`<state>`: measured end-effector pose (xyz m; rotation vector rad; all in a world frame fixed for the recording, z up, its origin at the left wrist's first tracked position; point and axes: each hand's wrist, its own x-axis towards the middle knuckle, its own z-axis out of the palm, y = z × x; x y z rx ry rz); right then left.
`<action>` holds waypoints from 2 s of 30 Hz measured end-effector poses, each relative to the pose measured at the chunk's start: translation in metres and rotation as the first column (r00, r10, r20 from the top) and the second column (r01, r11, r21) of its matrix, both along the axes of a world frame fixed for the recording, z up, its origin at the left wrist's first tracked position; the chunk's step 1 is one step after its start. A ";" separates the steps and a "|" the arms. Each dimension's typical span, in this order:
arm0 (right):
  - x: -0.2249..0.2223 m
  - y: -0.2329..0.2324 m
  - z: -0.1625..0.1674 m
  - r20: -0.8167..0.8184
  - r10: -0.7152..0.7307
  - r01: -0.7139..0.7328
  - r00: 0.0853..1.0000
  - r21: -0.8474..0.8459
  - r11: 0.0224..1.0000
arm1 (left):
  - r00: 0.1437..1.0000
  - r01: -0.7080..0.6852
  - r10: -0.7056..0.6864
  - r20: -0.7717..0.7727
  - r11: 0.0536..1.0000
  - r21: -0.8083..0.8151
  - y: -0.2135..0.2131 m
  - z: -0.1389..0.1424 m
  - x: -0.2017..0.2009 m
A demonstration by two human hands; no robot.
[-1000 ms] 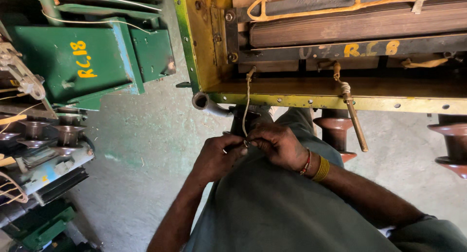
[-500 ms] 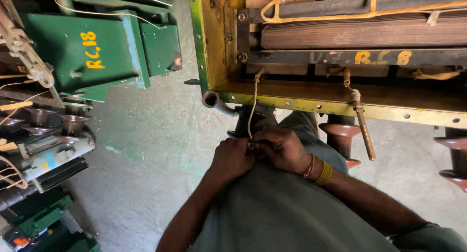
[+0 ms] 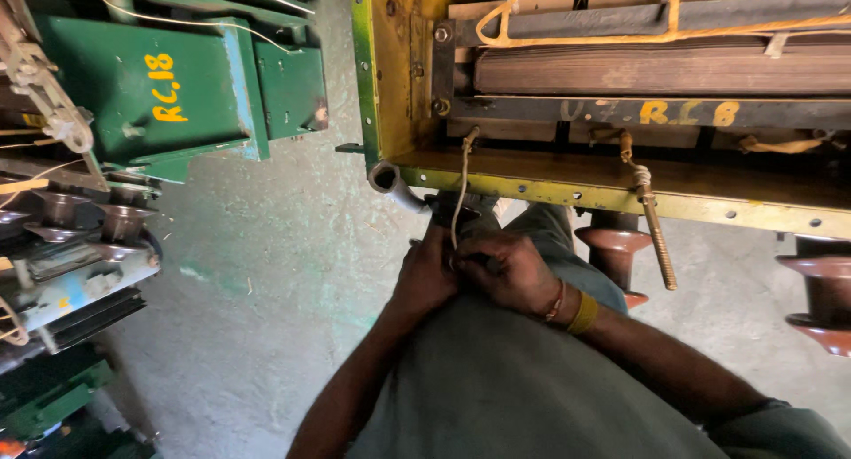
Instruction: The person works on an open electrical component, likely a transformer, by manipulating internal wires and attaching brass connectors. They use pliers to cut and shape wires, then secure them to terminals inside the unit.
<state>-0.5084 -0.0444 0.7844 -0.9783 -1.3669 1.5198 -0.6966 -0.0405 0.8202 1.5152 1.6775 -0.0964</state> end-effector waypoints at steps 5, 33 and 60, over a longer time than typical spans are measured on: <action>-0.001 -0.004 -0.006 0.094 0.013 -0.017 0.995 0.034 0.999 | 0.986 0.144 -0.133 0.100 0.984 -0.110 -0.013 0.014 -0.015; -0.004 -0.003 -0.011 0.131 -0.024 0.026 0.991 -0.015 1.000 | 0.982 0.006 0.019 0.190 0.992 -0.130 0.003 0.015 -0.012; 0.001 0.007 -0.008 0.165 -0.041 0.049 0.986 -0.044 0.998 | 0.987 -0.025 0.058 0.150 0.977 -0.214 0.018 0.021 -0.010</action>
